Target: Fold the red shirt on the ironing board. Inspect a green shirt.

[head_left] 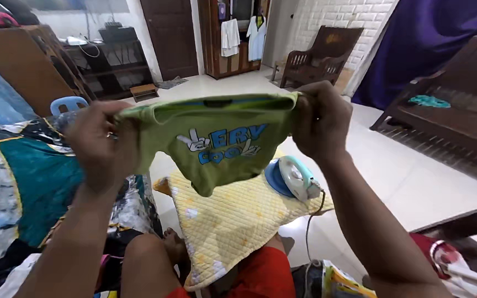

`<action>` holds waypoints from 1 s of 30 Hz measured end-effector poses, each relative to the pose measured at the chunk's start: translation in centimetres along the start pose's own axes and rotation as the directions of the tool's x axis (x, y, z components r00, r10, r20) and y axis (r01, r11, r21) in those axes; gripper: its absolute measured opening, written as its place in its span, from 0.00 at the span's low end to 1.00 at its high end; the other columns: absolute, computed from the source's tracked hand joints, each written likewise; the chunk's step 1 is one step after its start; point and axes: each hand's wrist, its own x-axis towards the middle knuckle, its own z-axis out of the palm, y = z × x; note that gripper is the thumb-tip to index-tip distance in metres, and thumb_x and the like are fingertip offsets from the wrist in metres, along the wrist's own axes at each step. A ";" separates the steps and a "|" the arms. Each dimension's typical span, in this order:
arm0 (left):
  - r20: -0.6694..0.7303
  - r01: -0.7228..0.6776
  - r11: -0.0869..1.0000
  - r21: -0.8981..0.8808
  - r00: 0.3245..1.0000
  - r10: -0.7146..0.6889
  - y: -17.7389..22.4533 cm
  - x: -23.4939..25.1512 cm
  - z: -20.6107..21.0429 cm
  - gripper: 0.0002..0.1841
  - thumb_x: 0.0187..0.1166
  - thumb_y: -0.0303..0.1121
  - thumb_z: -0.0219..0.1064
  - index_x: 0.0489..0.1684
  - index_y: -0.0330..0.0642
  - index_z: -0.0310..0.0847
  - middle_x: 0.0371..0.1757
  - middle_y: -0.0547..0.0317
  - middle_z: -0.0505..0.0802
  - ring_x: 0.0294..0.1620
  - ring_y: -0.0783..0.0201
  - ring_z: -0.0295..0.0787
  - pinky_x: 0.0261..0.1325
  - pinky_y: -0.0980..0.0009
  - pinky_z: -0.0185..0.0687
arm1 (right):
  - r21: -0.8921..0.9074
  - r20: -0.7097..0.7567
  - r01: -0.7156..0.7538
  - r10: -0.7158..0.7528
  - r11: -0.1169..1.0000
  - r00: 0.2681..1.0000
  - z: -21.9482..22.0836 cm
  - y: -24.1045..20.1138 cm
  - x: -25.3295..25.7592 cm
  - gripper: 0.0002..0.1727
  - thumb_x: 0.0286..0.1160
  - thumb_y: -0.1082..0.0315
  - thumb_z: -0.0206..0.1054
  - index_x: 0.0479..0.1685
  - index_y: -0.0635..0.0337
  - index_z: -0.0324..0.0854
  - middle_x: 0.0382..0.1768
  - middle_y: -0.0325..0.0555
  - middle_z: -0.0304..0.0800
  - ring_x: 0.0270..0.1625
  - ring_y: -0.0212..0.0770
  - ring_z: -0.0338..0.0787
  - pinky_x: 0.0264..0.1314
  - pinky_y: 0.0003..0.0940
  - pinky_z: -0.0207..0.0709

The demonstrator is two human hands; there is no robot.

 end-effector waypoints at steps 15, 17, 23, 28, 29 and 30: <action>0.804 0.338 0.938 0.079 0.534 -0.260 -4.3 2.5 3.2 0.17 0.60 0.45 0.88 0.37 0.47 0.92 0.20 0.59 0.89 0.22 0.61 0.86 0.33 0.53 0.85 | 0.068 0.932 -0.194 0.007 0.979 0.363 3.4 5.9 1.6 0.14 0.61 0.61 0.87 0.36 0.57 0.90 0.29 0.44 0.91 0.34 0.42 0.90 0.41 0.49 0.85; 0.857 0.313 0.936 0.161 0.425 -0.290 -4.9 3.5 3.2 0.17 0.60 0.47 0.87 0.37 0.48 0.92 0.28 0.59 0.95 0.31 0.60 0.93 0.43 0.52 0.90 | -0.084 0.932 -0.053 0.098 0.995 0.350 4.0 6.0 3.0 0.10 0.66 0.62 0.82 0.30 0.55 0.88 0.27 0.45 0.89 0.33 0.48 0.90 0.37 0.57 0.84; 0.423 0.060 0.926 0.373 0.877 -0.227 -4.3 9.5 -4.2 0.14 0.78 0.39 0.75 0.50 0.37 0.89 0.46 0.27 0.92 0.52 0.24 0.88 0.55 0.19 0.73 | -0.401 0.508 0.061 0.166 0.914 0.845 -0.2 0.1 10.6 0.10 0.75 0.70 0.66 0.52 0.57 0.85 0.42 0.65 0.91 0.49 0.74 0.91 0.42 0.78 0.77; 0.036 0.087 0.990 0.106 0.995 -0.091 -7.3 4.0 -12.1 0.25 0.88 0.40 0.57 0.76 0.31 0.71 0.70 0.41 0.84 0.73 0.57 0.81 0.77 0.57 0.74 | -0.201 -0.219 -0.045 0.000 0.979 0.976 2.0 -5.2 9.5 0.17 0.67 0.70 0.67 0.56 0.54 0.90 0.42 0.48 0.96 0.42 0.49 0.95 0.37 0.53 0.83; 0.022 0.162 0.985 -0.058 0.987 -0.161 -6.6 1.7 -12.6 0.25 0.88 0.41 0.57 0.79 0.37 0.70 0.72 0.52 0.84 0.74 0.67 0.80 0.79 0.67 0.74 | -0.136 -0.236 -0.019 -0.014 0.990 0.972 4.3 -6.5 7.7 0.17 0.66 0.72 0.69 0.56 0.58 0.89 0.39 0.49 0.95 0.39 0.48 0.94 0.32 0.50 0.82; 0.033 0.263 0.940 -0.216 0.964 -0.262 -5.7 -0.7 -12.9 0.22 0.89 0.44 0.56 0.78 0.47 0.70 0.67 0.68 0.84 0.68 0.80 0.79 0.73 0.77 0.74 | -0.055 -0.163 0.023 -0.032 0.998 0.986 7.1 -7.8 5.1 0.15 0.66 0.74 0.71 0.53 0.60 0.89 0.37 0.50 0.93 0.37 0.49 0.93 0.31 0.48 0.83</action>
